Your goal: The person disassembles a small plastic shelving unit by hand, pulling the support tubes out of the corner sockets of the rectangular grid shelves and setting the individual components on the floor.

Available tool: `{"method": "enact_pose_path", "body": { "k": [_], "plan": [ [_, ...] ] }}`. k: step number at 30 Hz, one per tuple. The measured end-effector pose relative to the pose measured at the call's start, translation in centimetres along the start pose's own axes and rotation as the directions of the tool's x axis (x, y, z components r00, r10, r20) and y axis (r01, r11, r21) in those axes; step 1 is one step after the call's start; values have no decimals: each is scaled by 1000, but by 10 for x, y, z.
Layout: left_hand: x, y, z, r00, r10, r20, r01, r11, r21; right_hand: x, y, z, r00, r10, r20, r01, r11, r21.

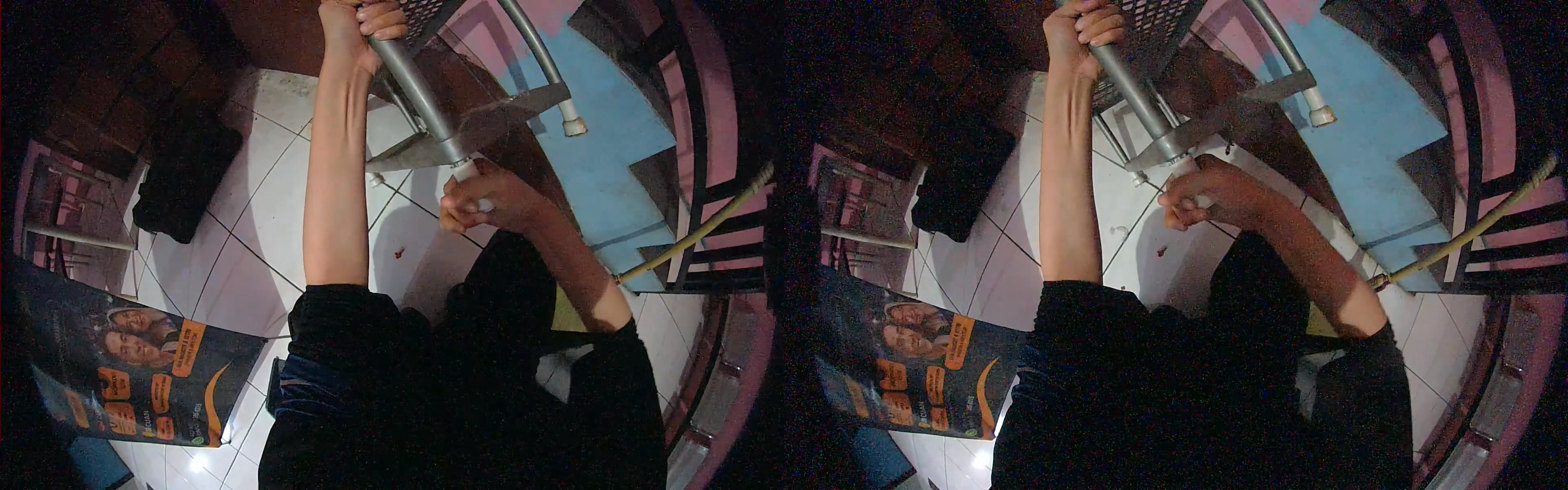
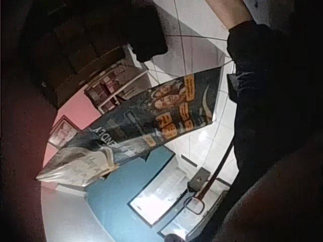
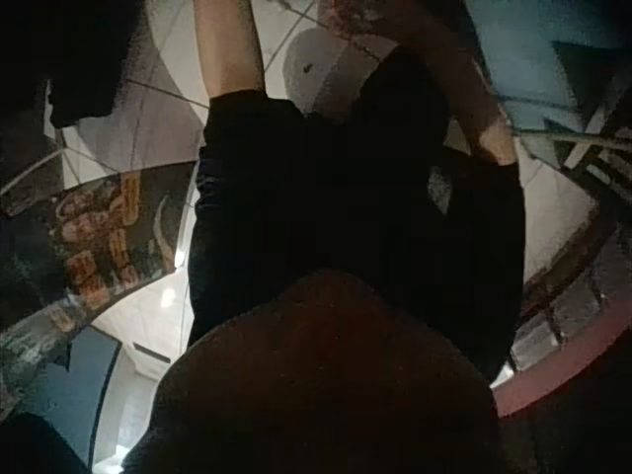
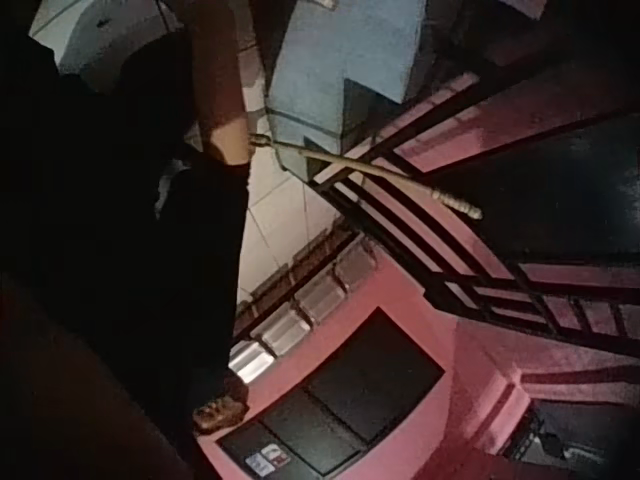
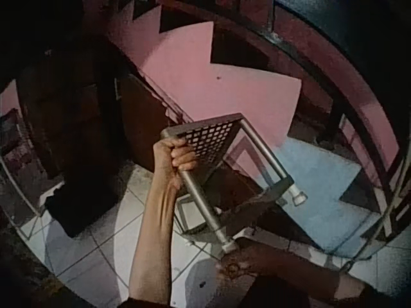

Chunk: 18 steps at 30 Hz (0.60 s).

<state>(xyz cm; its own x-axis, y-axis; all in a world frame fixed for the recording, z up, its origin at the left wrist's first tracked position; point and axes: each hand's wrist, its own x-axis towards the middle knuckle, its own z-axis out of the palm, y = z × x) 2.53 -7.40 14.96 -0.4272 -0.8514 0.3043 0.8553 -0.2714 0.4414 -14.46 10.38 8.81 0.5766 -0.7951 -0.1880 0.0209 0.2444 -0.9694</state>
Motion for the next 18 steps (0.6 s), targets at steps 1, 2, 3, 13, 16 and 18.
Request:
{"method": "enact_pose_path", "body": {
  "k": [1, 2, 3, 13, 16, 18],
  "plan": [
    [0, -1, -2, 1000, -2, 1, 2, 1000, -3, 0, -8, 5, 1000, 1, -3, -1, 1000, 0],
    [0, 0, -4, 1000, -4, -23, 4, 1000, -24, 0, -22, 14, 990, 60, -126, -80, 984, -162],
    [-1, 3, -5, 999, 0, -46, -2, 999, -41, 1, -31, 22, 964, 91, -250, -169, 935, -312],
    [7, 7, -13, 998, -36, 43, 37, 999, -27, 5, -20, 8, 997, 75, -23, -77, 995, -62],
    [7, 7, -12, 1000, -14, -1, 14, 999, -38, 3, -33, 21, 957, 157, -242, -220, 940, -262],
    [0, 9, -9, 999, 9, -42, -9, 1000, -13, 3, -32, 31, 956, 59, -288, -128, 966, -226]
  ]
}}
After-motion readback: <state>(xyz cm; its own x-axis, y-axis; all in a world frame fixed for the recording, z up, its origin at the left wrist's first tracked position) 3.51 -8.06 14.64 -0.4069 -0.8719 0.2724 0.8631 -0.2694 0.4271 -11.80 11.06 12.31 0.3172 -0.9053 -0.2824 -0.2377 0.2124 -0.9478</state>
